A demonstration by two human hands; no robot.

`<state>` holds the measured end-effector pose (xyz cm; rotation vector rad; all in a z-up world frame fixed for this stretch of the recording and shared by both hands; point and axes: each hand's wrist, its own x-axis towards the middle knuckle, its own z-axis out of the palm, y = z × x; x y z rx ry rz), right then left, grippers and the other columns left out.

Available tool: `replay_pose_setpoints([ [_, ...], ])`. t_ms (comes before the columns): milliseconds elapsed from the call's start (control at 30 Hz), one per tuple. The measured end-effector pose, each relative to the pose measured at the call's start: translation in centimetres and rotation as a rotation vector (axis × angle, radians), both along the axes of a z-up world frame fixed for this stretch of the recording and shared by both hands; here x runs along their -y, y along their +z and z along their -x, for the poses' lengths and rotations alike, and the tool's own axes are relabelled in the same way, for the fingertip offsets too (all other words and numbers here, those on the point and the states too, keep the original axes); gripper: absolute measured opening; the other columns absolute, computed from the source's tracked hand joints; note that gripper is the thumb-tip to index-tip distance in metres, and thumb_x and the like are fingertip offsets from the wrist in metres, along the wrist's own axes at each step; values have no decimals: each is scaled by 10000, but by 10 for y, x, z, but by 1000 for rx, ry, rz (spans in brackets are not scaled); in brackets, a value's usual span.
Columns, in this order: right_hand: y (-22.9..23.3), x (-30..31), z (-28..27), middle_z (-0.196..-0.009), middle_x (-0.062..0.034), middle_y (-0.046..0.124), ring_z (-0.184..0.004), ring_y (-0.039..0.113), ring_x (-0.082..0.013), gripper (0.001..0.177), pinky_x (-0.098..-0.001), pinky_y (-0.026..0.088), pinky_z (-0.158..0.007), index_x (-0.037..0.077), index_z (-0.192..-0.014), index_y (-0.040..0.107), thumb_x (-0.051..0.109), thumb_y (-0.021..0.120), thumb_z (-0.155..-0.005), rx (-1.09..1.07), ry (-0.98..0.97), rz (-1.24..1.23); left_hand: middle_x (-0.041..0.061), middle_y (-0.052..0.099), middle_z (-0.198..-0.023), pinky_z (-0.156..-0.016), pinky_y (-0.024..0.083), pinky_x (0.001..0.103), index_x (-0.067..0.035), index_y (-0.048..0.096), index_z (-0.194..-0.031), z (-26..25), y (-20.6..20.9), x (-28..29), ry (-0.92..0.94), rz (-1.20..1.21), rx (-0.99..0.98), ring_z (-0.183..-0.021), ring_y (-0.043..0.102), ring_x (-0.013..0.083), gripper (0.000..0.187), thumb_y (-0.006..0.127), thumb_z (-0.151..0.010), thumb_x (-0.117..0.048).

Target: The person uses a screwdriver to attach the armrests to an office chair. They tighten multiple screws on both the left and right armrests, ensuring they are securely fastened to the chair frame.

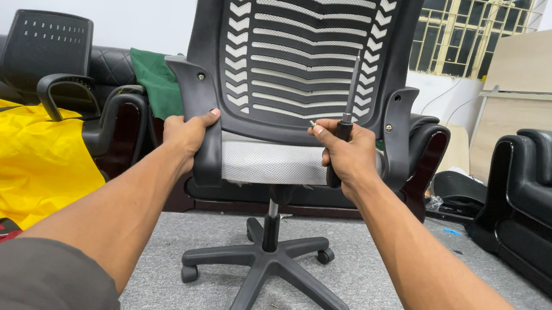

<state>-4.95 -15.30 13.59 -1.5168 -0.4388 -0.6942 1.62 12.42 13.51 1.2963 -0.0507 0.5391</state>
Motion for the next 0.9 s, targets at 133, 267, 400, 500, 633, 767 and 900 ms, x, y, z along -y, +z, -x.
replay_pose_setpoints([
  [133,2,-7,-3,-919,-92,778,-484,530,-61,149,-210,448,-459,-2,-1016,757,91,729,-902,4,28,8,283,536,-1351,-818,617,453,92,265,-1497,2,-1,13,35,49,-21,-1061,680,316,1002,871,-771,-239],
  [267,4,-19,-4,-941,-97,783,-481,526,-60,165,-206,453,-465,-1,-1033,753,102,720,-907,4,73,23,321,555,-1323,-794,634,474,141,249,-1471,16,-1,23,-62,111,12,-1020,711,339,980,846,-762,-176],
  [400,6,-36,-6,-953,-101,787,-479,518,-61,165,-211,446,-465,-2,-1033,750,106,707,-916,2,117,36,298,658,-1190,-744,663,487,145,456,-1319,31,-1,34,-175,149,-1,-900,757,336,703,788,-759,-121],
  [500,6,-49,-8,-956,-98,786,-480,520,-63,168,-215,451,-469,-4,-1026,753,115,699,-920,-18,139,57,255,717,-1069,-711,660,446,131,615,-1162,34,-4,41,-223,140,75,-831,763,310,512,800,-746,-105],
  [633,5,-63,-11,-948,-91,773,-493,534,-65,168,-229,474,-479,2,-1030,743,121,696,-921,-57,181,58,212,729,-1011,-703,631,403,112,663,-1102,29,-7,45,-240,67,114,-814,743,277,461,827,-746,-130],
  [767,0,-71,-15,-859,-56,715,-504,534,-66,155,-255,485,-475,19,-1025,746,123,699,-921,-130,234,29,194,731,-1007,-717,630,390,91,653,-1121,23,-11,46,-283,62,146,-811,739,262,467,822,-747,-132],
  [900,3,-73,-23,-787,-11,663,-494,514,-68,130,-258,483,-475,34,-1007,727,136,692,-934,-187,254,-43,193,730,-997,-716,634,402,70,648,-1119,20,-13,47,-332,111,150,-807,740,275,444,801,-745,-115],
])
